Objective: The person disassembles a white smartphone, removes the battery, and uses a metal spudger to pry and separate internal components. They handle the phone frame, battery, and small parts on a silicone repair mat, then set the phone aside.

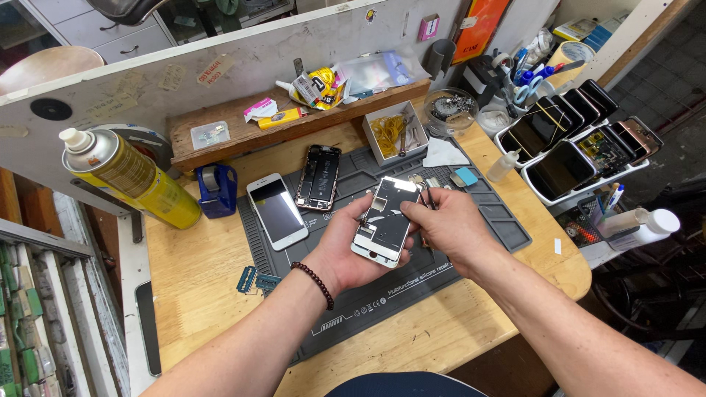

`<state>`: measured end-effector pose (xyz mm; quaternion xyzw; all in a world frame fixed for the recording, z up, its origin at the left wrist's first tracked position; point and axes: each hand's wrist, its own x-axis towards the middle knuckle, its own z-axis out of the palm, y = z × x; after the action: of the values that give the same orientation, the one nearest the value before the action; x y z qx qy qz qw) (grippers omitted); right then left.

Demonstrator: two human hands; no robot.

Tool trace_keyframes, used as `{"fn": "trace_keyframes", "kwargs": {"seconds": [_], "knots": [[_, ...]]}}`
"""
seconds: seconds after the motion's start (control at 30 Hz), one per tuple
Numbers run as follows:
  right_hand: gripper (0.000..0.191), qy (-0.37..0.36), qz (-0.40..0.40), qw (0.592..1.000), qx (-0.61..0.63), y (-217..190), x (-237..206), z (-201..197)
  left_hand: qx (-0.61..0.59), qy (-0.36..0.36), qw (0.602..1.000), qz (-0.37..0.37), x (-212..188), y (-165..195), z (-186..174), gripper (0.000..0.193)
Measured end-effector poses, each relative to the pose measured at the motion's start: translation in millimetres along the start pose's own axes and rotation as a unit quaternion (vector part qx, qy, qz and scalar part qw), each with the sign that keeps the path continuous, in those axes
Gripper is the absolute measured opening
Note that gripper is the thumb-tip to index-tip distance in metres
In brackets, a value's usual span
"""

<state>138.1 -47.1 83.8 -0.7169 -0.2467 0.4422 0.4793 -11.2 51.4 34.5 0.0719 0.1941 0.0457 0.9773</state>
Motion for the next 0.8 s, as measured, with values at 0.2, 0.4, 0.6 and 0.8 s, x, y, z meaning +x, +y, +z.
{"fn": "trace_keyframes", "kwargs": {"seconds": [0.2,0.4,0.6,0.8], "knots": [[0.016,0.016,0.016,1.0,-0.012,-1.2,0.3,3.2,0.004,0.035,0.999,0.008,2.3,-0.3,-1.6,0.058],[0.016,0.023,0.032,0.999,-0.002,1.8,2.5,3.9,-0.002,0.017,1.0,0.002,4.9,-1.7,-3.5,0.059],[0.017,0.023,0.041,0.999,-0.013,-1.0,-0.2,4.5,-0.028,0.077,0.997,-0.013,4.2,-2.9,-1.3,0.058],[0.037,0.055,-0.014,0.997,-0.055,-1.0,-5.9,4.3,-0.033,0.065,0.997,-0.017,6.1,-3.9,0.1,0.056]]}}
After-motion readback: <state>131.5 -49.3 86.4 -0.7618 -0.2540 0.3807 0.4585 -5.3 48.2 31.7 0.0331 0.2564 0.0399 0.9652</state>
